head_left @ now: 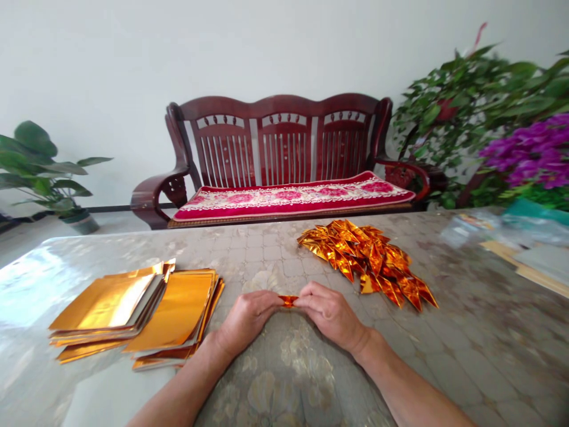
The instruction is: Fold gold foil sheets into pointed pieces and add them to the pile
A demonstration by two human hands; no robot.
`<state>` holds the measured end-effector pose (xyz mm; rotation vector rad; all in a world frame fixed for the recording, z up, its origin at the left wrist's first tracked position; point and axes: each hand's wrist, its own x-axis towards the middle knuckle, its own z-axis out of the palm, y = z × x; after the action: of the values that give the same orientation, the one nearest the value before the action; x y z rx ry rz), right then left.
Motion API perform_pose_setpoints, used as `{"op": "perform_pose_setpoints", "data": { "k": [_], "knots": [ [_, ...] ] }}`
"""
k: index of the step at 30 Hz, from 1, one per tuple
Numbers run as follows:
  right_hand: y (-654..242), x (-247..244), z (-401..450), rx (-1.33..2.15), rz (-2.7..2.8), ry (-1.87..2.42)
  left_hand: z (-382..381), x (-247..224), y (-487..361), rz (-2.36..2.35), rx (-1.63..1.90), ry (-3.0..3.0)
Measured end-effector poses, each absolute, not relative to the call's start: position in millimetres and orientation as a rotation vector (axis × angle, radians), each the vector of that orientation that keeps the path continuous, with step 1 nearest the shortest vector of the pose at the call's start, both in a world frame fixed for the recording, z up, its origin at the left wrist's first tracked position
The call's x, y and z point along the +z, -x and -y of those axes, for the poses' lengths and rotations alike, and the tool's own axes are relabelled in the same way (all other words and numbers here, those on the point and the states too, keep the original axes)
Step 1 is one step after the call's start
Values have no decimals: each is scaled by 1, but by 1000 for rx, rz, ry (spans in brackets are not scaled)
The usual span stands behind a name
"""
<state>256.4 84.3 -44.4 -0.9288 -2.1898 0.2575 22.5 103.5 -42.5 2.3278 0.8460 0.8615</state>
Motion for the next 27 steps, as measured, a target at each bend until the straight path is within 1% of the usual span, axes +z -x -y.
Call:
{"op": "perform_pose_setpoints", "data": {
  "k": [17,27],
  "knots": [
    [-253,-43,-81,343,2181,980,-104,-49,-26,-852,929,-2321],
    [-249,-44,-80,293,2131,984,-102,-47,-28,-876,935,-2279]
  ]
}}
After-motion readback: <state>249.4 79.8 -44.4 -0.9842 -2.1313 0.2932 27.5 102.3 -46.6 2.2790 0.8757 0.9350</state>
